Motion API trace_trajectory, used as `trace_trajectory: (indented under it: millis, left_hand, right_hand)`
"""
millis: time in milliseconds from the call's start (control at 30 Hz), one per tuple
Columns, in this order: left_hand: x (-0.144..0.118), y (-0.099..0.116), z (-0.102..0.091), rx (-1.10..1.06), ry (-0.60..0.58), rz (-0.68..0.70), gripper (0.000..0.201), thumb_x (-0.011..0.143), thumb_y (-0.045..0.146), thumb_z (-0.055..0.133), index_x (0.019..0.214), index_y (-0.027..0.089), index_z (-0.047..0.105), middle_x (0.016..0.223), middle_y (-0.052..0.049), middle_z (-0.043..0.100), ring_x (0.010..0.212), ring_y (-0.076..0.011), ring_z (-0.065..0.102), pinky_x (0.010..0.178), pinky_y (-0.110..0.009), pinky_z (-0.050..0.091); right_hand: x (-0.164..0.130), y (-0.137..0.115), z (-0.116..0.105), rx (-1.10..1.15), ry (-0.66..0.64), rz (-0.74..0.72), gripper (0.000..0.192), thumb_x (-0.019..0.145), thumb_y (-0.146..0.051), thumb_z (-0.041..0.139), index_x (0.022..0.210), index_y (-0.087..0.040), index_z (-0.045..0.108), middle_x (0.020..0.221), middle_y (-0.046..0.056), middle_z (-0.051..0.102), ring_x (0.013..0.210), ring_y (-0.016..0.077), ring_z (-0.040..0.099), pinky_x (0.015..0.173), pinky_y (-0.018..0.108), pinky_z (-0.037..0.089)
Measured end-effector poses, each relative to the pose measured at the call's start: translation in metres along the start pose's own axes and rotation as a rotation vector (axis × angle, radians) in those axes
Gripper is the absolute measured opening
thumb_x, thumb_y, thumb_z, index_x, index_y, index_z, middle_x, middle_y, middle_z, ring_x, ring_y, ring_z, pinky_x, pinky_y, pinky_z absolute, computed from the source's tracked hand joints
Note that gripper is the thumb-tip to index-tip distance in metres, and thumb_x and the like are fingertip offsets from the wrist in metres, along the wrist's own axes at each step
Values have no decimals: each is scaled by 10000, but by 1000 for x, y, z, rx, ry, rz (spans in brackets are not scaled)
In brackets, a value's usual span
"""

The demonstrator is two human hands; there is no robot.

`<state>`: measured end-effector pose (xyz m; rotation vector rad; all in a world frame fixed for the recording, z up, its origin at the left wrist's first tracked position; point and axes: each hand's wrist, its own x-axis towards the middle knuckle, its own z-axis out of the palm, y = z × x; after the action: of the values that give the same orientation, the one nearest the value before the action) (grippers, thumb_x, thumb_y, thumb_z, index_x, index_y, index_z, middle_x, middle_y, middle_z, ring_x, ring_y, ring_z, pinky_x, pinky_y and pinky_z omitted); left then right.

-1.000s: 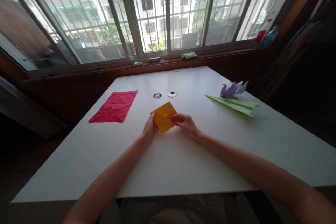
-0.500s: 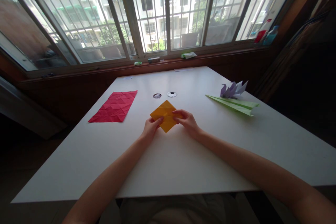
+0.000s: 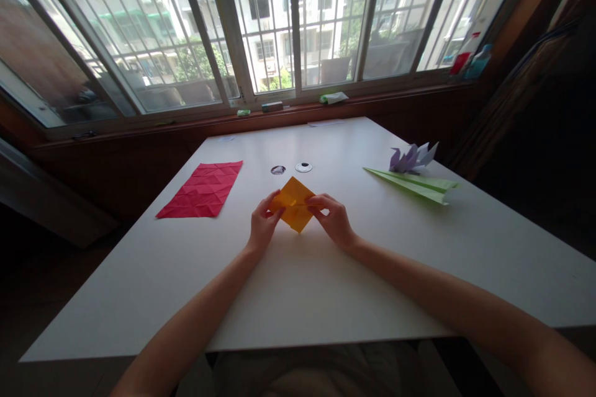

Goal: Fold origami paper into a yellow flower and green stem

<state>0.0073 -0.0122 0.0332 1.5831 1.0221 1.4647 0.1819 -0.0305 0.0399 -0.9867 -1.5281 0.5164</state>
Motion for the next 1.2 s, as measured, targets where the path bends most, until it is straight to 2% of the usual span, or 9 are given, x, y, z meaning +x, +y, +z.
trace_trajectory:
  millis: [100, 167, 267, 333, 533, 867, 1033, 1100, 1200]
  left_hand:
    - [-2, 2, 0, 88, 10, 70, 481, 717, 245, 597, 1185, 286, 493, 1033, -48, 549, 914, -160, 541, 692, -232, 471]
    - [-3, 4, 1, 98, -10, 99, 423, 722, 242, 590, 1140, 284, 537, 1022, -47, 529, 928, -160, 531, 682, -221, 473]
    - [-4, 6, 2, 58, -68, 71, 308, 723, 245, 585, 1029, 254, 617, 1015, -53, 516, 938, -168, 529, 694, -230, 474]
    - [-4, 7, 2, 34, -72, 30, 305, 708, 240, 600, 1012, 245, 625, 998, -55, 533, 928, -173, 535, 702, -240, 471]
    - [-5, 12, 3, 2, 29, -43, 278, 643, 241, 656, 921, 240, 658, 926, -43, 603, 876, -179, 544, 685, -242, 448]
    - [-5, 11, 2, 220, 91, 105, 139, 694, 308, 617, 797, 239, 679, 772, -19, 551, 718, -132, 520, 594, -227, 409]
    - [-6, 13, 2, 197, 172, 123, 125, 639, 319, 664, 714, 220, 675, 868, -31, 495, 821, -152, 512, 726, -269, 437]
    - [-5, 12, 3, 106, 162, 71, 146, 622, 322, 675, 692, 195, 656, 913, -42, 522, 857, -163, 521, 763, -283, 434]
    - [-3, 9, 5, -65, 134, -137, 207, 593, 330, 695, 684, 166, 611, 754, -25, 581, 742, -147, 547, 675, -264, 437]
  right_hand:
    - [0, -2, 0, -32, 19, -43, 200, 706, -104, 522, 851, -202, 618, 872, 34, 606, 774, 144, 580, 696, 288, 485]
    - [0, -1, 0, -43, 34, -43, 218, 704, -94, 515, 868, -201, 611, 878, 34, 608, 798, 150, 578, 695, 287, 483]
    - [0, 0, 0, -52, 32, -38, 234, 715, -97, 500, 896, -206, 601, 899, 37, 607, 850, 162, 571, 712, 291, 476]
    - [-1, -1, -1, -74, 24, -39, 245, 716, -96, 497, 909, -210, 596, 910, 38, 605, 874, 169, 564, 741, 302, 468]
    - [-1, -3, -1, -161, 34, -49, 274, 703, -101, 532, 932, -235, 598, 894, 33, 586, 870, 189, 544, 798, 348, 443]
    - [0, -1, -1, -214, 79, -39, 135, 722, -249, 611, 849, -245, 659, 787, 35, 530, 799, 188, 503, 747, 345, 438]
    - [0, -1, -1, -182, 104, -21, 99, 702, -324, 630, 729, -234, 664, 903, 53, 516, 876, 200, 510, 789, 373, 429]
    - [0, 0, -1, -115, 93, 10, 127, 701, -341, 625, 717, -218, 653, 926, 56, 545, 873, 198, 533, 797, 374, 432]
    - [1, 2, 0, 8, 50, 141, 181, 683, -365, 628, 737, -193, 628, 786, 43, 604, 742, 178, 573, 718, 343, 463]
